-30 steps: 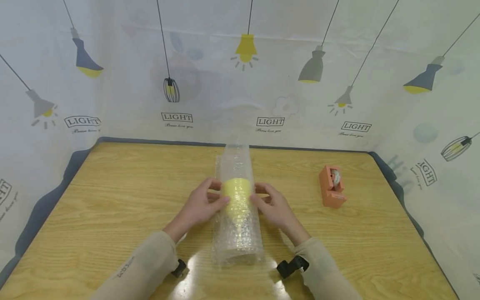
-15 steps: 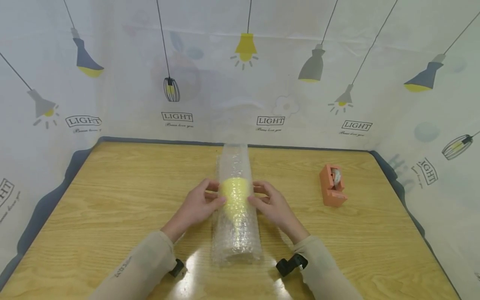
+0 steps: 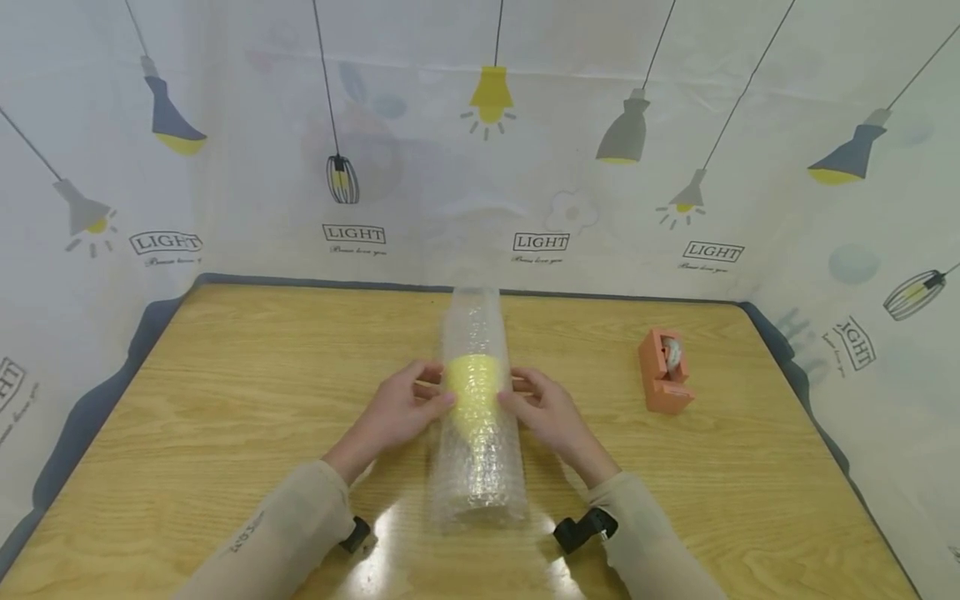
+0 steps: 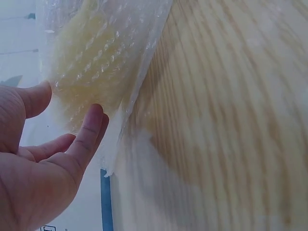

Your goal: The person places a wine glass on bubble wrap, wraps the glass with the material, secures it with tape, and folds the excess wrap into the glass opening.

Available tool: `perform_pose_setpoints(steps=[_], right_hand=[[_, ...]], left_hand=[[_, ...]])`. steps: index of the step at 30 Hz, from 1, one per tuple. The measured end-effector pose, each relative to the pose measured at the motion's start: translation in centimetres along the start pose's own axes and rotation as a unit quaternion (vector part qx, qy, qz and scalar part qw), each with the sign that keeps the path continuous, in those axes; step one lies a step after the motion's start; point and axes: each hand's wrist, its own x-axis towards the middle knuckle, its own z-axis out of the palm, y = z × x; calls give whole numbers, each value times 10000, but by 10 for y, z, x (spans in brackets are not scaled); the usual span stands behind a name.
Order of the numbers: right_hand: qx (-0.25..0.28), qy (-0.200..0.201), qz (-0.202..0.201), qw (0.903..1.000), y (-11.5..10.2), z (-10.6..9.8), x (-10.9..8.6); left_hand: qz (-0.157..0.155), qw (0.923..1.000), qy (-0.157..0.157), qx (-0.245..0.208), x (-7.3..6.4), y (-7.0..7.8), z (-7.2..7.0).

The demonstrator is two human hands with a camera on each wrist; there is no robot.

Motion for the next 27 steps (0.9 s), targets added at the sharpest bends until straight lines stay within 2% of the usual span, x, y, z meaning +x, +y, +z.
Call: perform_pose_setpoints(steps=[4, 13, 20, 27], right_hand=[[-66, 97, 2, 9999, -1, -4, 0], [-312, 314, 49, 9990, -4, -10, -2], [-457, 443, 139, 9979, -3, -7, -2], [-578, 612, 135, 9964, -4, -2, 0]], left_hand=[[30, 10000, -23, 18, 1, 2, 3], [162, 9990, -1, 414, 2, 9, 9], [285, 9988, 83, 393, 1, 8, 10], [930, 9933, 383, 570, 0, 12, 8]])
